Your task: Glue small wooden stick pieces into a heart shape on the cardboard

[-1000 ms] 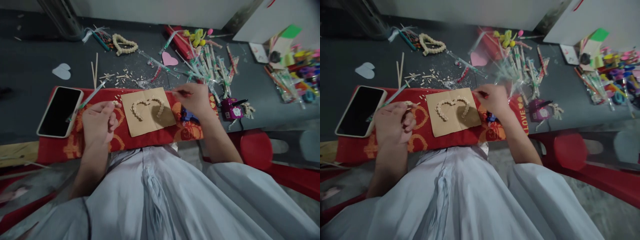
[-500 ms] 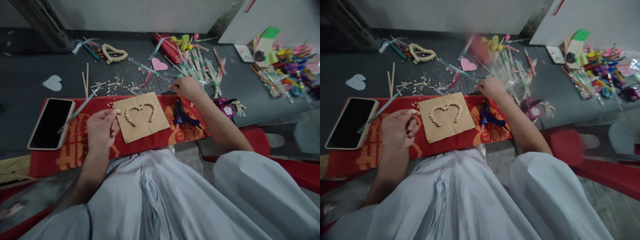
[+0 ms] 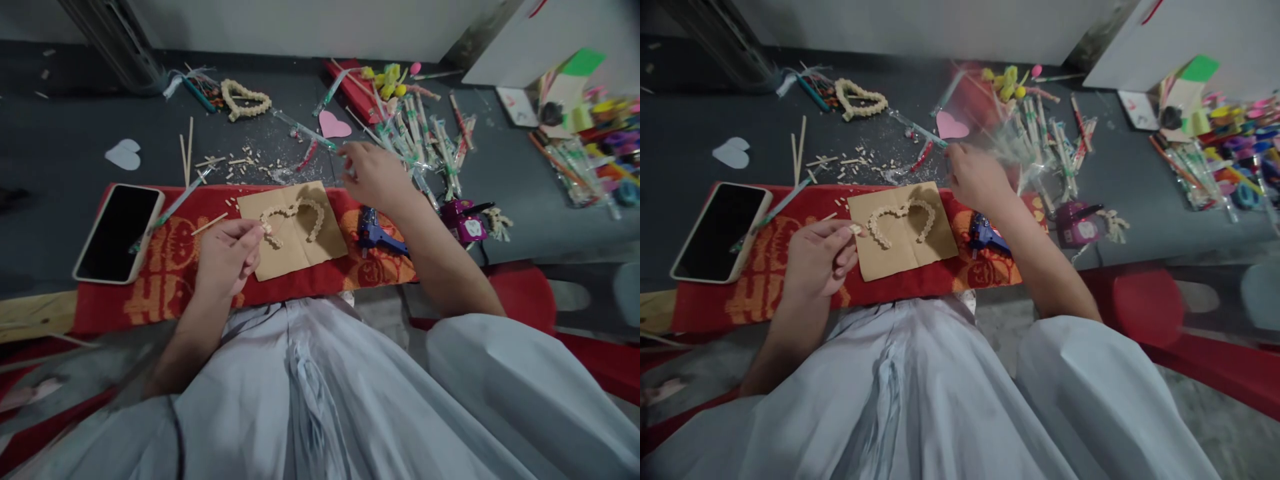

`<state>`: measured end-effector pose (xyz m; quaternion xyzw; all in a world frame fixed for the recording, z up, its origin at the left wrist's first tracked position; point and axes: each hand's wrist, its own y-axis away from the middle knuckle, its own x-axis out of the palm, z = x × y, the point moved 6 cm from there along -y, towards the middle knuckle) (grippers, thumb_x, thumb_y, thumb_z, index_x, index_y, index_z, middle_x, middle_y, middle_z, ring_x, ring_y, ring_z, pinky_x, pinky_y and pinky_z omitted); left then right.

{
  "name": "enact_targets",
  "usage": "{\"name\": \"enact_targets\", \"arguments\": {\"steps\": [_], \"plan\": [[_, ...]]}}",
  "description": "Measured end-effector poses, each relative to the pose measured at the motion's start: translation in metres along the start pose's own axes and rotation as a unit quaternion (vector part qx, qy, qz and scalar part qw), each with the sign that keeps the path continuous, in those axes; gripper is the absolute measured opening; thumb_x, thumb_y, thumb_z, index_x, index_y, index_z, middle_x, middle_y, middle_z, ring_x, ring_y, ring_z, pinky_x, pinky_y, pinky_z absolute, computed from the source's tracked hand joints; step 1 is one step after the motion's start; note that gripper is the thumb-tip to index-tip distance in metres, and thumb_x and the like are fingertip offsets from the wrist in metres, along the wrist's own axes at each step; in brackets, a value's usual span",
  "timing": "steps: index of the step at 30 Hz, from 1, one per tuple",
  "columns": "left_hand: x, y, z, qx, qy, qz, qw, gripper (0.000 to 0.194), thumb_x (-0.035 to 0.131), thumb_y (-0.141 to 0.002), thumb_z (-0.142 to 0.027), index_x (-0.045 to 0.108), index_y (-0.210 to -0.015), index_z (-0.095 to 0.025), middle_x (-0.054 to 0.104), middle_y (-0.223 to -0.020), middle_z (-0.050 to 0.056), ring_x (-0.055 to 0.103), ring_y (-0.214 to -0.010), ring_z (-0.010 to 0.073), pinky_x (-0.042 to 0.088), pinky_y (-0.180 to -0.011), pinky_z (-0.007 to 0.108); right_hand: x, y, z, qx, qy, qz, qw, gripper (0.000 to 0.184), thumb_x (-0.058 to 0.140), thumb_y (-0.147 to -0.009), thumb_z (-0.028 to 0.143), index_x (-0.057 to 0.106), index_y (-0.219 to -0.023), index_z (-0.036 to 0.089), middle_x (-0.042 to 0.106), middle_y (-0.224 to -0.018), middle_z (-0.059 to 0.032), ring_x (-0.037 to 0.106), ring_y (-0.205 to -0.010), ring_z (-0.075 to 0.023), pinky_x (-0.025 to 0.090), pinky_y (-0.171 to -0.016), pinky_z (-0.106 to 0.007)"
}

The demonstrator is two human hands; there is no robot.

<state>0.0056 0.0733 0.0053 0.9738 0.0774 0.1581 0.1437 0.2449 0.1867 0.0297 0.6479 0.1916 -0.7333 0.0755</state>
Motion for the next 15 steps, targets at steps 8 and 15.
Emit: {"name": "enact_targets", "arguments": {"steps": [8, 15], "plan": [[0.011, 0.008, -0.004, -0.018, -0.035, 0.066, 0.997, 0.026, 0.089, -0.047, -0.025, 0.068, -0.061, -0.018, 0.07, -0.06, 0.003, 0.033, -0.028, 0.0022, 0.019, -0.026, 0.016, -0.058, 0.051, 0.101, -0.265, -0.274, -0.046, 0.923, 0.029, 0.052, -0.101, 0.041, 0.068, -0.107, 0.018, 0.07, -0.093, -0.0049, 0.064, -0.083, -0.0135, 0.051, -0.074, -0.027], [0.011, 0.011, -0.01, 0.004, -0.083, 0.097, 0.992, 0.026, 0.09, -0.052, -0.027, 0.071, -0.067, -0.016, 0.062, -0.053, 0.0, 0.034, -0.028, 0.003, 0.02, -0.026, 0.017, -0.06, 0.065, 0.121, -0.286, -0.345, -0.057, 0.892, 0.023, 0.054, -0.101, 0.036, 0.07, -0.105, 0.02, 0.067, -0.097, -0.0038, 0.065, -0.089, -0.0123, 0.053, -0.078, -0.026]]}}
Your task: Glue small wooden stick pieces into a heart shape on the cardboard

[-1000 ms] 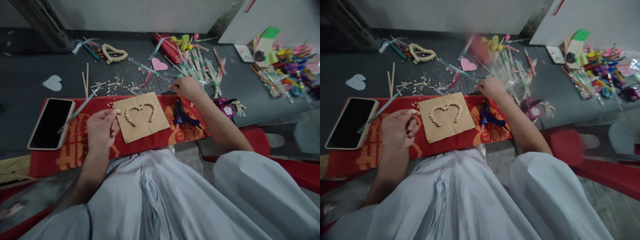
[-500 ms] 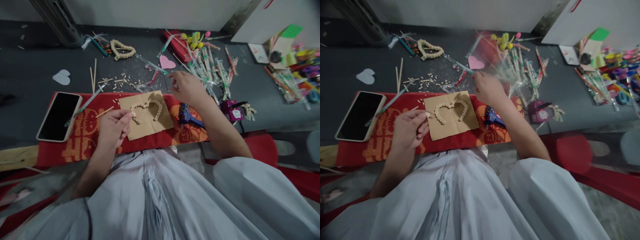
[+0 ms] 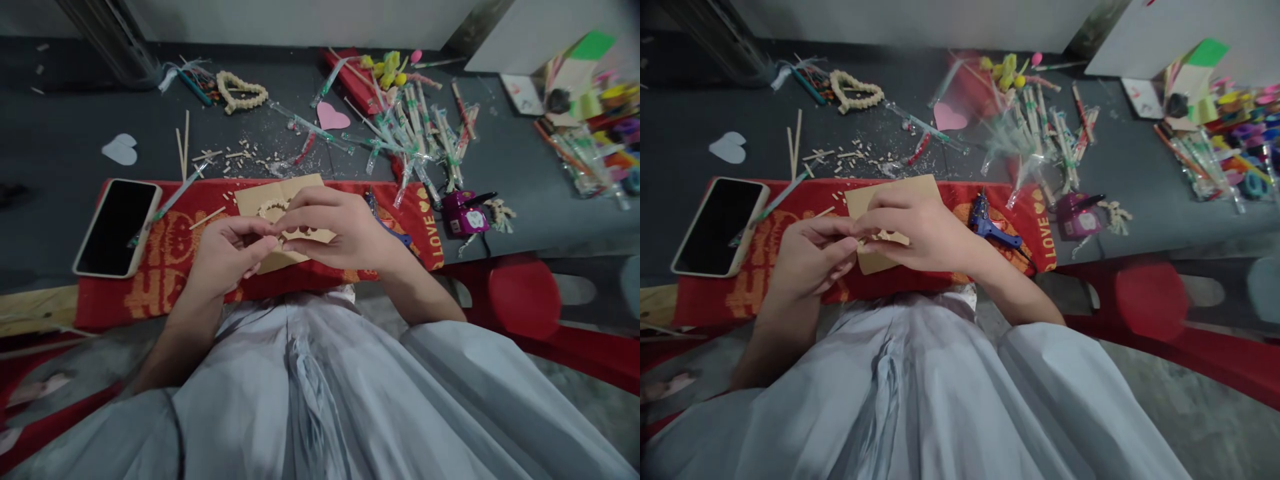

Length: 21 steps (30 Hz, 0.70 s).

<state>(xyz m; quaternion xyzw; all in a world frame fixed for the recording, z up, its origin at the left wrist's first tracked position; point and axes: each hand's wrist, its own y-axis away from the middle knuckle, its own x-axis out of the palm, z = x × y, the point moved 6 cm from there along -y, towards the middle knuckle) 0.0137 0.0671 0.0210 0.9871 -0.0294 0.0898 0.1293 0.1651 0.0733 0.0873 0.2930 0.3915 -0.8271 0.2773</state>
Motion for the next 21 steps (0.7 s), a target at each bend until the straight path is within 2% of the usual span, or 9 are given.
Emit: {"name": "enact_targets", "arguments": {"steps": [3, 6, 11, 14, 21], "plan": [[-0.001, 0.002, -0.001, 0.012, -0.008, 0.001, 1.0, 0.026, 0.089, -0.056, -0.028, 0.071, -0.07, -0.015, 0.064, -0.058, 0.001, 0.035, -0.028, 0.0031, 0.021, -0.026, 0.018, 0.002, 0.001, 0.0, -0.002, 0.0, -0.025, 1.0, 0.022, 0.053, -0.102, 0.034, 0.069, -0.1, 0.02, 0.067, -0.093, -0.0037, 0.065, -0.087, -0.0116, 0.053, -0.076, -0.025], [0.002, 0.005, -0.001, 0.006, 0.019, -0.004, 1.0, 0.03, 0.09, -0.052, -0.028, 0.071, -0.071, -0.016, 0.067, -0.063, 0.002, 0.036, -0.029, 0.0034, 0.023, -0.026, 0.019, 0.006, 0.003, -0.001, -0.005, 0.015, -0.055, 0.998, 0.021, 0.054, -0.101, 0.035, 0.069, -0.098, 0.019, 0.067, -0.091, -0.004, 0.065, -0.085, -0.0122, 0.054, -0.075, -0.026], [0.007, 0.009, -0.001, -0.015, 0.05, -0.015, 0.999, 0.034, 0.094, -0.051, -0.031, 0.069, -0.071, -0.018, 0.053, -0.043, -0.005, 0.039, -0.03, 0.0065, 0.023, -0.026, 0.016, 0.012, 0.01, -0.004, -0.008, 0.033, -0.118, 0.992, 0.018, 0.057, -0.1, 0.034, 0.068, -0.102, 0.02, 0.067, -0.091, -0.0044, 0.065, -0.085, -0.0133, 0.055, -0.076, -0.027], [0.006, 0.009, 0.001, -0.021, 0.057, -0.018, 0.998, 0.034, 0.094, -0.052, -0.034, 0.07, -0.071, -0.019, 0.049, -0.039, -0.006, 0.039, -0.03, 0.0072, 0.024, -0.026, 0.016, 0.014, 0.012, -0.008, 0.009, 0.026, -0.108, 0.994, 0.022, 0.054, -0.101, 0.035, 0.07, -0.106, 0.021, 0.068, -0.093, -0.0052, 0.066, -0.086, -0.014, 0.056, -0.077, -0.028], [0.003, 0.006, 0.005, 0.007, 0.032, -0.008, 0.999, 0.035, 0.096, -0.051, -0.039, 0.074, -0.07, -0.02, 0.053, -0.042, -0.004, 0.041, -0.029, 0.0071, 0.024, -0.024, 0.016, 0.008, 0.009, -0.01, 0.013, -0.051, -0.088, 0.995, 0.02, 0.056, -0.101, 0.031, 0.07, -0.096, 0.019, 0.071, -0.088, -0.0035, 0.067, -0.083, -0.0107, 0.054, -0.077, -0.024]]}}
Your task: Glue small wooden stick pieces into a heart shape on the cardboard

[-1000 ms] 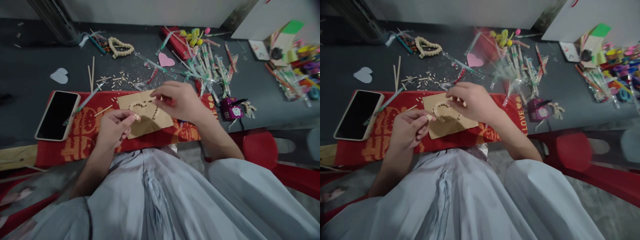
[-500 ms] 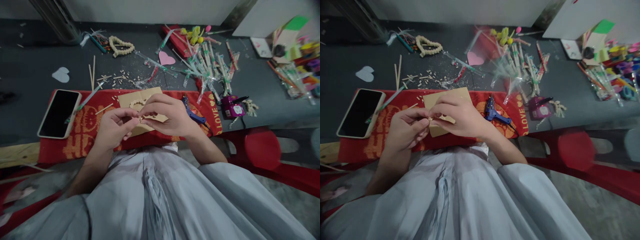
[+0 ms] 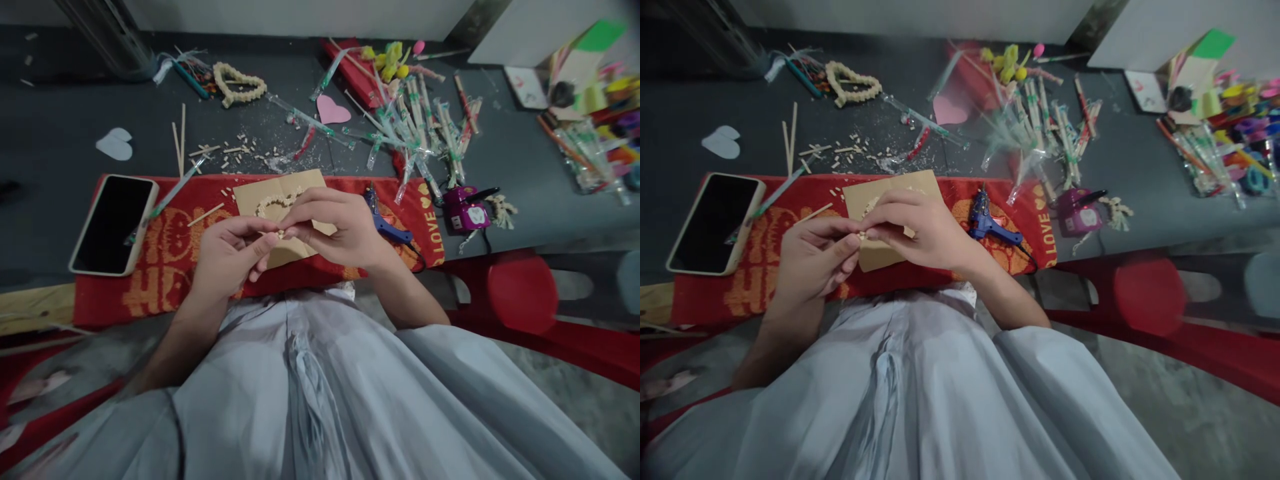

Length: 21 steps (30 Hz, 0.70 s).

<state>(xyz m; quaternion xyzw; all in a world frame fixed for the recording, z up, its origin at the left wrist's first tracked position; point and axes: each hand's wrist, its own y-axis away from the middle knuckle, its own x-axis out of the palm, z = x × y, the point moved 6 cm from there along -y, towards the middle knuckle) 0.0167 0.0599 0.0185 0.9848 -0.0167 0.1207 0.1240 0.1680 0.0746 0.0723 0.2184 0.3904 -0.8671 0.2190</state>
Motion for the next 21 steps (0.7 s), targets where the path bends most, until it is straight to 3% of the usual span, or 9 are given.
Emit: {"name": "enact_targets", "arguments": {"steps": [6, 10, 14, 17, 21], "plan": [[-0.001, 0.0, 0.003, -0.014, 0.004, 0.0, 1.0, 0.032, 0.096, -0.05, -0.038, 0.075, -0.067, -0.022, 0.054, -0.042, -0.002, 0.041, -0.029, 0.0074, 0.023, -0.025, 0.017, 0.001, 0.0, -0.003, 0.027, -0.002, 0.026, 0.999, 0.021, 0.052, -0.101, 0.032, 0.066, -0.094, 0.018, 0.07, -0.089, -0.0043, 0.065, -0.085, -0.0131, 0.052, -0.079, -0.027], [-0.006, -0.002, 0.008, -0.007, -0.003, -0.007, 1.0, 0.03, 0.094, -0.056, -0.038, 0.076, -0.071, -0.02, 0.07, -0.063, 0.005, 0.043, -0.033, 0.006, 0.026, -0.026, 0.017, -0.008, 0.013, -0.019, 0.096, 0.059, 0.04, 0.993, 0.013, 0.053, -0.098, 0.023, 0.065, -0.093, 0.019, 0.07, -0.089, -0.0043, 0.062, -0.08, -0.0142, 0.05, -0.074, -0.027], [-0.009, -0.006, 0.02, -0.008, -0.013, -0.007, 1.0, 0.027, 0.091, -0.06, -0.038, 0.077, -0.075, -0.02, 0.076, -0.076, 0.008, 0.044, -0.036, 0.0055, 0.029, -0.028, 0.017, -0.006, 0.042, -0.052, 0.217, 0.195, 0.135, 0.947, 0.015, 0.053, -0.092, 0.014, 0.067, -0.09, 0.017, 0.071, -0.092, -0.0109, 0.064, -0.087, -0.022, 0.049, -0.079, -0.032], [-0.007, -0.007, 0.027, -0.014, -0.025, 0.001, 1.0, 0.025, 0.09, -0.062, -0.036, 0.077, -0.076, -0.02, 0.077, -0.078, 0.009, 0.045, -0.037, 0.0062, 0.03, -0.028, 0.017, 0.0, 0.06, -0.069, 0.264, 0.259, 0.191, 0.909, 0.021, 0.048, -0.094, 0.016, 0.069, -0.093, 0.014, 0.071, -0.096, -0.0164, 0.063, -0.09, -0.0265, 0.048, -0.083, -0.037], [-0.003, -0.008, 0.03, -0.023, -0.037, -0.003, 0.999, 0.021, 0.089, -0.064, -0.033, 0.076, -0.075, -0.02, 0.077, -0.077, 0.008, 0.048, -0.039, 0.0067, 0.03, -0.028, 0.016, -0.002, 0.068, -0.071, 0.267, 0.274, 0.183, 0.906, 0.024, 0.047, -0.093, 0.014, 0.071, -0.095, 0.015, 0.071, -0.097, -0.0158, 0.063, -0.091, -0.027, 0.049, -0.083, -0.038]]}}
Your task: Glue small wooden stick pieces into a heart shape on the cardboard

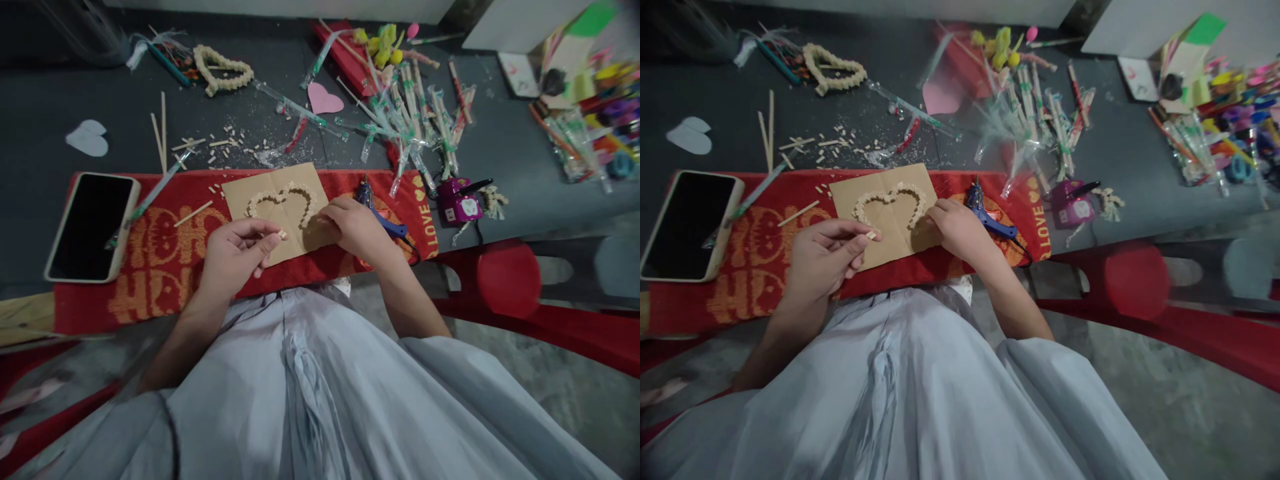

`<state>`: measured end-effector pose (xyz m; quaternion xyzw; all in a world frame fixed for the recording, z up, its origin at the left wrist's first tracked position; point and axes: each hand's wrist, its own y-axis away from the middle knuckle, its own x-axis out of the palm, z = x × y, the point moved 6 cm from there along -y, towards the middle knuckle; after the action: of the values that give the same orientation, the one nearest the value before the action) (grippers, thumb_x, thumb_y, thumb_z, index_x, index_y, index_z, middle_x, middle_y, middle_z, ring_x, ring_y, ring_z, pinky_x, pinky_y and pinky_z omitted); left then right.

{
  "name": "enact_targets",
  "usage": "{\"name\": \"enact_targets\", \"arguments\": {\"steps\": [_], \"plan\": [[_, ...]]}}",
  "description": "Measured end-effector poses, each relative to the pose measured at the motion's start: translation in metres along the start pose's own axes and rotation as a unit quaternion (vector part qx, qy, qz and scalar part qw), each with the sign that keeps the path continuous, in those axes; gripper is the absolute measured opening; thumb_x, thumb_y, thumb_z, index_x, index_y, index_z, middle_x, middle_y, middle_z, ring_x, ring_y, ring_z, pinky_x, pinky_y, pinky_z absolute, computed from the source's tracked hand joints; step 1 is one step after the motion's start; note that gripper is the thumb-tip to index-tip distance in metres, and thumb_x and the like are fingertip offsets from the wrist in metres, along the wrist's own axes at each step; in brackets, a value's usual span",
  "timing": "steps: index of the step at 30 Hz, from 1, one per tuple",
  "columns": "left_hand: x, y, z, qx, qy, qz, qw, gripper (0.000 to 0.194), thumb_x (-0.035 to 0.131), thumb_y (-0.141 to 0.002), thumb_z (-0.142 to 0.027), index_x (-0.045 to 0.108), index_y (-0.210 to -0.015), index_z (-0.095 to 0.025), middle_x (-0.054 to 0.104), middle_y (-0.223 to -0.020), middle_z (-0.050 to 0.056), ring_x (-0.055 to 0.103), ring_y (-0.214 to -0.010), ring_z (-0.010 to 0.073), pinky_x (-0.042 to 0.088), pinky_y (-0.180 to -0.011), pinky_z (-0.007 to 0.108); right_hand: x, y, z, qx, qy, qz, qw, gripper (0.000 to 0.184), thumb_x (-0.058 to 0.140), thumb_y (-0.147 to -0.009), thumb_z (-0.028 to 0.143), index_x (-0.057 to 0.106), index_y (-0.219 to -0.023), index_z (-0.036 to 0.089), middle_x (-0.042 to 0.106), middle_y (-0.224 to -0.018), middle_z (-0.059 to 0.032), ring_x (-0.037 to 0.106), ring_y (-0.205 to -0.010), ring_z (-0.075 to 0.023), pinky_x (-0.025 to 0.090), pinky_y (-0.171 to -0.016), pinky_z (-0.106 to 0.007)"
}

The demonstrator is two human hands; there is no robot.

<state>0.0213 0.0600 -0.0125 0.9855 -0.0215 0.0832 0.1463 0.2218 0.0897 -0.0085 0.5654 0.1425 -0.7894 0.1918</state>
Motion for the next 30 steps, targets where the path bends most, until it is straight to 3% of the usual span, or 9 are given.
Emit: {"name": "enact_targets", "arguments": {"steps": [5, 8, 11, 16, 23, 27, 30], "plan": [[0.007, -0.002, 0.002, -0.001, -0.017, 0.005, 1.0, 0.019, 0.088, -0.065, -0.03, 0.077, -0.077, -0.02, 0.073, -0.068, 0.005, 0.048, -0.039, 0.0063, 0.031, -0.03, 0.014, -0.027, 0.023, -0.019, 0.055, -0.004, -0.093, 0.994, 0.024, 0.046, -0.096, 0.021, 0.07, -0.094, 0.02, 0.072, -0.096, -0.0132, 0.065, -0.093, -0.0277, 0.052, -0.082, -0.04], [0.013, -0.004, 0.004, -0.004, -0.029, 0.014, 0.999, 0.021, 0.087, -0.066, -0.032, 0.077, -0.078, -0.018, 0.067, -0.058, 0.002, 0.049, -0.039, 0.0074, 0.033, -0.03, 0.014, -0.038, 0.044, -0.039, 0.107, 0.018, -0.113, 0.988, 0.025, 0.046, -0.094, 0.02, 0.07, -0.095, 0.021, 0.071, -0.097, -0.0134, 0.065, -0.093, -0.0286, 0.053, -0.084, -0.042], [0.022, -0.005, 0.006, -0.013, -0.046, 0.02, 0.999, 0.025, 0.087, -0.066, -0.035, 0.076, -0.08, -0.017, 0.066, -0.057, 0.002, 0.049, -0.039, 0.0081, 0.034, -0.03, 0.015, -0.039, 0.063, -0.056, 0.14, 0.029, -0.097, 0.985, 0.021, 0.055, -0.091, 0.024, 0.07, -0.105, 0.019, 0.07, -0.102, -0.0147, 0.065, -0.099, -0.0313, 0.054, -0.09, -0.046], [0.038, -0.008, 0.004, 0.008, -0.08, 0.019, 0.997, 0.023, 0.084, -0.067, -0.035, 0.076, -0.08, -0.017, 0.065, -0.056, 0.001, 0.051, -0.04, 0.0088, 0.037, -0.032, 0.016, -0.027, 0.078, -0.078, 0.181, 0.041, -0.051, 0.981, 0.052, 0.072, -0.08, 0.032, 0.063, -0.129, 0.018, 0.065, -0.115, -0.0171, 0.063, -0.105, -0.0353, 0.054, -0.095, -0.051], [0.057, -0.01, -0.001, 0.026, -0.12, 0.038, 0.992, 0.023, 0.082, -0.067, -0.035, 0.075, -0.08, -0.018, 0.066, -0.057, 0.0, 0.052, -0.041, 0.0082, 0.04, -0.036, 0.017, -0.02, 0.076, -0.091, 0.161, 0.024, -0.016, 0.986, 0.039, 0.058, -0.09, 0.029, 0.061, -0.123, 0.01, 0.066, -0.11, -0.0207, 0.061, -0.108, -0.0364, 0.052, -0.097, -0.052], [0.06, -0.014, -0.002, 0.039, -0.143, 0.026, 0.989, 0.023, 0.08, -0.069, -0.038, 0.075, -0.081, -0.019, 0.066, -0.058, 0.0, 0.053, -0.043, 0.0092, 0.04, -0.037, 0.019, -0.025, 0.085, -0.1, 0.141, -0.055, -0.092, 0.984, 0.039, 0.047, -0.096, 0.039, 0.056, -0.125, 0.014, 0.066, -0.118, -0.0192, 0.061, -0.11, -0.0322, 0.051, -0.099, -0.05], [0.062, -0.018, -0.002, 0.046, -0.142, 0.019, 0.989, 0.019, 0.08, -0.068, -0.035, 0.075, -0.079, -0.02, 0.067, -0.061, 0.0, 0.051, -0.041, 0.0078, 0.038, -0.036, 0.018, -0.025, 0.093, -0.118, 0.174, -0.133, -0.156, 0.963, 0.047, 0.044, -0.096, 0.054, 0.056, -0.123, 0.018, 0.068, -0.118, -0.0162, 0.063, -0.107, -0.0299, 0.052, -0.096, -0.049]]}}
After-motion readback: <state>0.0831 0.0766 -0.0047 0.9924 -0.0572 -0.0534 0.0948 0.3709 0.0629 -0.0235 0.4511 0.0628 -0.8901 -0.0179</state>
